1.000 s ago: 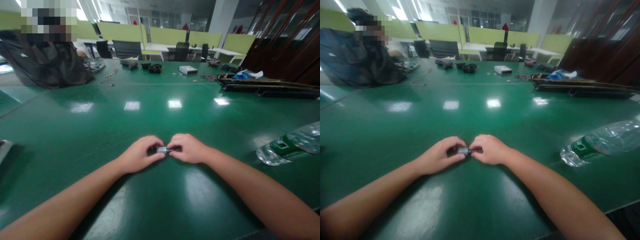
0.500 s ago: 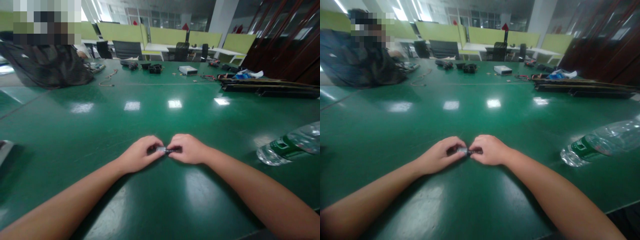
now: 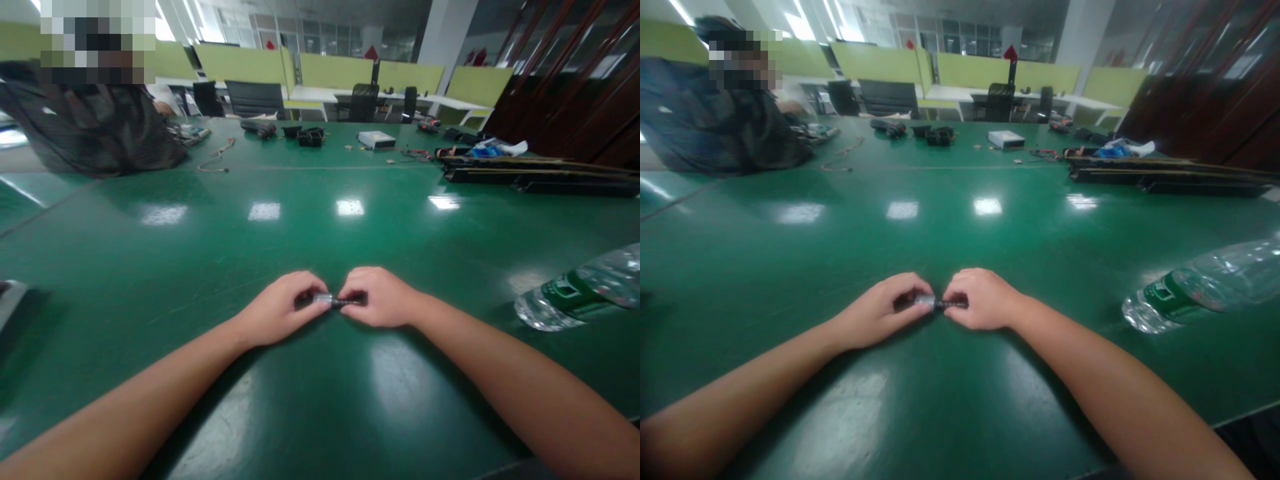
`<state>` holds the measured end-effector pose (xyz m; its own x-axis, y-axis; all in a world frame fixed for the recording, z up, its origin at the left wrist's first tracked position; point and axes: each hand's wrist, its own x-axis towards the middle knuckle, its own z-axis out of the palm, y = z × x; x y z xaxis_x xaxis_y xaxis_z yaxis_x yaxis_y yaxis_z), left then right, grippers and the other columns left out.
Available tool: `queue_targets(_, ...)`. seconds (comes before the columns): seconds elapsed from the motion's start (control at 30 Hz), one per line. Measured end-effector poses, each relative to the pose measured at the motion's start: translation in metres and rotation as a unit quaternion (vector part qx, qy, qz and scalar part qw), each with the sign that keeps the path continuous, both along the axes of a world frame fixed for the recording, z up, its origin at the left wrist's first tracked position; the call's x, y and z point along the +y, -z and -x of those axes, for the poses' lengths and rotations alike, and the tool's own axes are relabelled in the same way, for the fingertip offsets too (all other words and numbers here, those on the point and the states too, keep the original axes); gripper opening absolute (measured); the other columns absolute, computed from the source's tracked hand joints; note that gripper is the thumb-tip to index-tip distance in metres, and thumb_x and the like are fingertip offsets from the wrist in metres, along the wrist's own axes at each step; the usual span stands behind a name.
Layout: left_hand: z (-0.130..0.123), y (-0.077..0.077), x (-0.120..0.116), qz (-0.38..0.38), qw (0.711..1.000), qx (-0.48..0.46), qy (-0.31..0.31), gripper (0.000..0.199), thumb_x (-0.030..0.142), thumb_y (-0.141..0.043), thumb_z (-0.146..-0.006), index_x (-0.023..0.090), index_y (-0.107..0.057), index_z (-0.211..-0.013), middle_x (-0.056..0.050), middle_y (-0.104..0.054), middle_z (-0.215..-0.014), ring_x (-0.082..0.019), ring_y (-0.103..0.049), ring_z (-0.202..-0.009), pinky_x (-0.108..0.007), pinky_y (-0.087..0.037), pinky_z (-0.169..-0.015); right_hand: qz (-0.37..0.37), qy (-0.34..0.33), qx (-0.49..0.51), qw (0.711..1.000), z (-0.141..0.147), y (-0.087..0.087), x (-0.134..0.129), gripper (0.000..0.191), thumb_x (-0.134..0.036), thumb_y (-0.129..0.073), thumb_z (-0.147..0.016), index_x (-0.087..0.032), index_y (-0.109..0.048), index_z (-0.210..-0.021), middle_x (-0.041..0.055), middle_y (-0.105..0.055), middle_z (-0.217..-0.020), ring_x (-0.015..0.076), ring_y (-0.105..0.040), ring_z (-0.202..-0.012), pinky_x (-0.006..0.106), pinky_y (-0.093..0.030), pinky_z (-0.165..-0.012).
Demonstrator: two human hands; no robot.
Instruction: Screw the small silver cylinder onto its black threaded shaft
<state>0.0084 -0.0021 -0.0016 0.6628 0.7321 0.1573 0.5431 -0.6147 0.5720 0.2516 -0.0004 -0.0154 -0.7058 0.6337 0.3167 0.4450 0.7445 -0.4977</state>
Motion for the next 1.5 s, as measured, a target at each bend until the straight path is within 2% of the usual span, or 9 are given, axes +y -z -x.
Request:
queue_targets(0.6, 0.001, 0.000, 0.000, -0.004, 1.000, 0.005, 0.001, 0.028, 0.044, -0.057, -0.096, 0.020, -0.068, -0.103, -0.004, -0.067, -0.092, -0.018, -0.061, -0.081, -0.029, -0.048, -0.074, -0.005, 0.018, -0.027, 0.999, -0.006, -0.001, 0.001, 0.008, -0.024, -0.071, -0.079, -0.017, -0.072, -0.081, 0.0031, -0.070, -0.078, 0.0159, -0.062, -0.075, 0.029, -0.046, -0.076)
queue_targets(1.1, 0.000, 0.000, 0.000, -0.005, 1.000, 0.005, -0.001, 0.027, 0.044, -0.057, -0.096, 0.020, -0.068, -0.102, -0.004, -0.067, -0.091, -0.018, -0.061, -0.079, -0.028, -0.047, -0.072, -0.015, 0.007, -0.043, 0.999, -0.015, -0.003, 0.005, 0.007, -0.024, -0.071, -0.075, -0.018, -0.068, -0.074, 0.0017, -0.067, -0.072, 0.0154, -0.060, -0.070, 0.028, -0.045, -0.071)
queue_targets(1.23, 0.000, -0.001, -0.001, -0.004, 1.000, 0.007, -0.002, 0.029, 0.046, -0.056, -0.096, 0.020, -0.068, -0.102, -0.004, -0.067, -0.092, -0.018, -0.061, -0.080, -0.029, -0.048, -0.073, 0.003, -0.002, -0.053, 0.999, -0.023, -0.005, 0.011, 0.004, -0.021, -0.070, -0.071, -0.018, -0.066, -0.072, 0.0007, -0.066, -0.071, 0.0142, -0.058, -0.067, 0.026, -0.045, -0.066)
queue_targets(1.37, 0.001, -0.001, -0.001, -0.007, 1.000, 0.005, -0.003, 0.028, 0.045, -0.057, -0.096, 0.021, -0.068, -0.104, -0.004, -0.068, -0.093, -0.018, -0.061, -0.082, -0.030, -0.049, -0.075, 0.042, 0.029, -0.065, 0.997, -0.032, -0.006, 0.016, 0.003, -0.017, -0.068, -0.067, -0.017, -0.065, -0.069, -0.0008, -0.063, -0.067, 0.0117, -0.056, -0.061, 0.023, -0.041, -0.060)
queue_targets(1.5, 0.002, -0.001, 0.000, -0.012, 1.000, 0.008, 0.015, 0.025, 0.041, -0.059, -0.096, 0.021, -0.070, -0.106, -0.005, -0.068, -0.095, -0.019, -0.062, -0.086, -0.030, -0.048, -0.078, 0.046, 0.019, -0.070, 0.996, -0.031, -0.006, 0.015, 0.004, -0.017, -0.068, -0.067, -0.017, -0.065, -0.069, -0.0010, -0.064, -0.067, 0.0113, -0.056, -0.061, 0.023, -0.041, -0.060)
